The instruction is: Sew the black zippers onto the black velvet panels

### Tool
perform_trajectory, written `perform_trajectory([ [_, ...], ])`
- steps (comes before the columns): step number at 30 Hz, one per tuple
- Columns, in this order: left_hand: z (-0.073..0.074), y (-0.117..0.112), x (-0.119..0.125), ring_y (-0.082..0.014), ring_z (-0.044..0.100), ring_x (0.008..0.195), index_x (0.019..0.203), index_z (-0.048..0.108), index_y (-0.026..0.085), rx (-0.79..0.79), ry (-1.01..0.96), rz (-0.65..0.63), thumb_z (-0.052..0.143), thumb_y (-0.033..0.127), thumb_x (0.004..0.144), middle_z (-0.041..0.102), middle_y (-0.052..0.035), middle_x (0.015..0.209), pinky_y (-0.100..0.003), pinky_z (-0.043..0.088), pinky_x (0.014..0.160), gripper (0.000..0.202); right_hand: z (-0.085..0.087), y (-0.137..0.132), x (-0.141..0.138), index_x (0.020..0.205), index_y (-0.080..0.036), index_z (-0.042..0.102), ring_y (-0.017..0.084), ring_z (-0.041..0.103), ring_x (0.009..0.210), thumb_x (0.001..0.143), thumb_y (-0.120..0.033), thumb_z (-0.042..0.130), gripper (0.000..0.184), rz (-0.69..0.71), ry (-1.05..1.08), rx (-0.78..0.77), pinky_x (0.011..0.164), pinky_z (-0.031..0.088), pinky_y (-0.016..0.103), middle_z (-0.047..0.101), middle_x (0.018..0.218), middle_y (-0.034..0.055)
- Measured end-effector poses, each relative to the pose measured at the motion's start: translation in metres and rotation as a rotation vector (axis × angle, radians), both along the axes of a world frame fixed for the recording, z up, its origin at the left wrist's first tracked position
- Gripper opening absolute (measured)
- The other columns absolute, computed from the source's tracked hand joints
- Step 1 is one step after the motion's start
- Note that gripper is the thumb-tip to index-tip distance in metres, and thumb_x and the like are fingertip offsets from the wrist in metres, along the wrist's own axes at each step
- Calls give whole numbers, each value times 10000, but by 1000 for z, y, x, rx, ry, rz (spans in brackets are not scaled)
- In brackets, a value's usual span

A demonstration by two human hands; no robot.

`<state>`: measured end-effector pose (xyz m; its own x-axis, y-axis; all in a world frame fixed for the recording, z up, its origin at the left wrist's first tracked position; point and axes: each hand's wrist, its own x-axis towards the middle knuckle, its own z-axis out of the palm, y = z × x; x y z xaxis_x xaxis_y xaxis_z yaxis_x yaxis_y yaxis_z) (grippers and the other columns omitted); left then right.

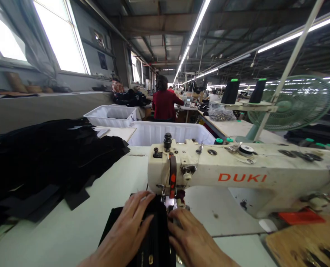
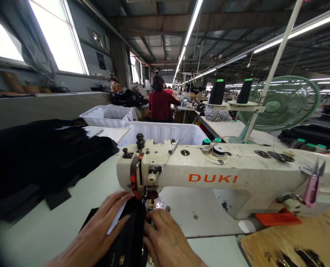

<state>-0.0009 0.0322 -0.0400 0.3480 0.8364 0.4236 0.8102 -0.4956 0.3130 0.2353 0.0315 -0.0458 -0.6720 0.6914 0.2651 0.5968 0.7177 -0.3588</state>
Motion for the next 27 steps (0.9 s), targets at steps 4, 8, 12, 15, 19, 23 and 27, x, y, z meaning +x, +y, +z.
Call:
perform_trajectory([
  [4,-4,-29,8,-275,508,1314,1543,260,293,135,182,-179,534,381,976,503,-61,1473,-432,406,1103,636,-8,0,-1,1202,-200,597,261,587,1118,890,-183,609,312,-15,25,139,983,518,384,628,1206,77],
  [8,-5,-30,12,-272,493,1329,1571,185,255,177,235,-160,508,380,994,494,-77,1479,-466,365,1123,673,-12,0,-3,1195,-172,610,272,625,1057,882,-200,632,314,-13,21,222,934,556,389,661,1159,94],
  [12,-4,-26,11,-273,479,1340,1572,184,240,189,225,-147,499,370,997,498,-83,1474,-466,361,1124,669,-13,1,-4,1185,-167,619,273,630,1065,880,-212,643,310,-12,41,247,951,553,387,672,1153,90],
  [15,-4,-26,11,-272,478,1342,1568,203,241,195,225,-142,500,371,993,499,-79,1475,-464,363,1123,661,-14,3,-4,1184,-171,623,262,632,1067,880,-210,645,307,-7,46,241,961,548,371,676,1153,83],
  [19,-5,-23,11,-267,454,1360,1542,289,213,221,265,-144,532,359,972,499,-77,1475,-460,342,1138,636,-16,5,-2,1173,-164,631,258,638,1070,892,-227,639,288,18,45,260,967,546,356,686,1142,82],
  [23,-1,-21,9,-252,442,1370,1475,417,172,235,341,-183,595,351,929,492,-82,1480,-458,286,1164,601,-10,6,2,1166,-165,642,255,639,1106,919,-253,610,265,60,58,293,976,543,342,697,1157,78],
  [27,6,-21,9,-249,426,1381,1471,423,167,169,390,-186,611,330,904,487,-81,1482,-497,249,1166,619,-4,8,3,1227,-189,627,231,656,1086,913,-212,581,317,-16,64,238,939,565,327,690,1200,81],
])
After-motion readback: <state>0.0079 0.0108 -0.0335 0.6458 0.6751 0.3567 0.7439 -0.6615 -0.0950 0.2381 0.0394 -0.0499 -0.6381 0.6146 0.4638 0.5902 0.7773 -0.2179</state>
